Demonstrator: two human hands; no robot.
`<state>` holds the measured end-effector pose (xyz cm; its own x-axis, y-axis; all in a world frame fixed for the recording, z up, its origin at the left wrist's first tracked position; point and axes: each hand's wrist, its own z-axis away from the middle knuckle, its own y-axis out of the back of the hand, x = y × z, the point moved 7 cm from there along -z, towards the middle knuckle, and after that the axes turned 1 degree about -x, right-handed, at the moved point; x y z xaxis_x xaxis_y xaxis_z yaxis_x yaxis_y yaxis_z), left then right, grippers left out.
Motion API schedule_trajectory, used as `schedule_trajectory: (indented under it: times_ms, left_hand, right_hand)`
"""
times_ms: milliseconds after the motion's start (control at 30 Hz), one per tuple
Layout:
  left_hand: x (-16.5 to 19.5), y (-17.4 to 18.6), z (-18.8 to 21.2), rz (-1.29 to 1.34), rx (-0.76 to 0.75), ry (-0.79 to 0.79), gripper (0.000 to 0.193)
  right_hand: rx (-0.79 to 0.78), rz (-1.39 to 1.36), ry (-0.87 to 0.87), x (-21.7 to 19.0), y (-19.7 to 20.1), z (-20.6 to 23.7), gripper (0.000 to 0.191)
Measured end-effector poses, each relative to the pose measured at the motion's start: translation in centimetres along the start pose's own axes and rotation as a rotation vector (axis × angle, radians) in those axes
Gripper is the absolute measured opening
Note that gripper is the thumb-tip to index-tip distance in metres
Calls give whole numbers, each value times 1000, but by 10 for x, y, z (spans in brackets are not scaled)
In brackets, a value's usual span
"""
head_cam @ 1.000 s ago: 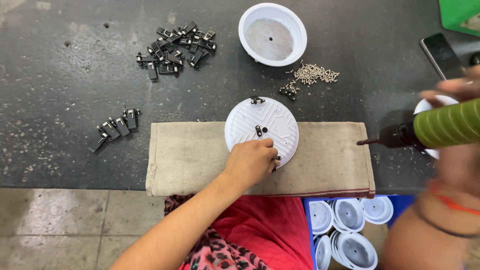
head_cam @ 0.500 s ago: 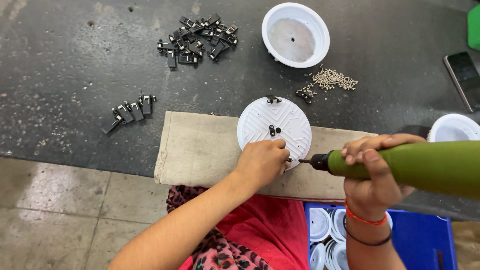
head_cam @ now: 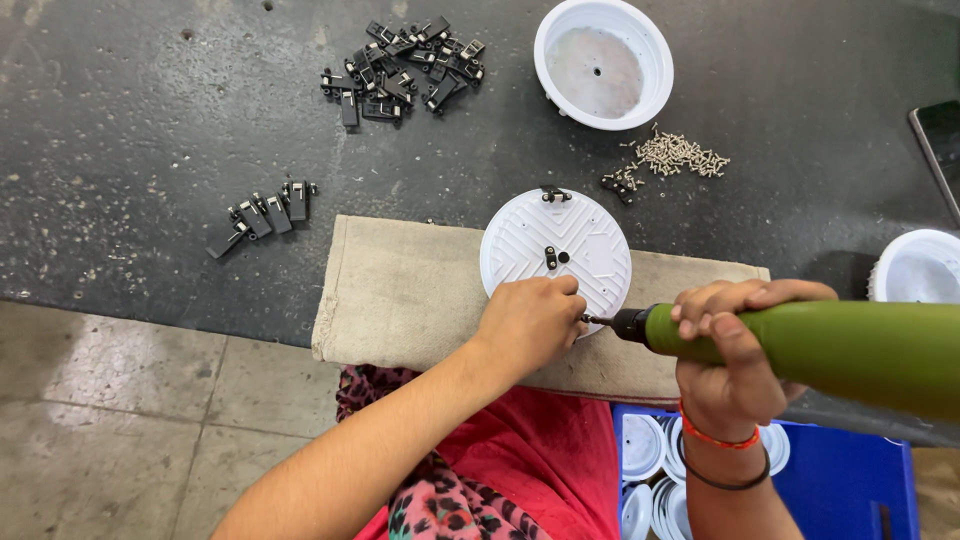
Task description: The person places small black plastic clips onto a white circular plastic base, then uses a green electric screwdriver to drive screws into the clips. The person repeats this process for multiple clips around the base.
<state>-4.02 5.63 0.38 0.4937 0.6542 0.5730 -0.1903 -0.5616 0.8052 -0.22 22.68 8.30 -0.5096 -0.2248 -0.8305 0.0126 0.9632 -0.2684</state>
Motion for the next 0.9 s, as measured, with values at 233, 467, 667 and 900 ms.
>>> schedule_trajectory:
  times_ms: [233, 467, 667, 900]
  left_hand:
    - [0, 1, -1, -14, -14, -9, 18]
    - [11, 4, 6, -216, 164, -132, 8]
    - [3, 9, 4, -152, 185, -153, 12]
    - [-4, 9, 10, -80, 185, -154, 19]
  right_hand:
    - [-49, 20, 12, 5, -6, 2, 25]
    - [-133, -4, -52, 11, -15, -4, 25]
    - [-155, -20, -94, 16, -19, -10, 24]
    - [-212, -49, -121, 10, -19, -30, 24]
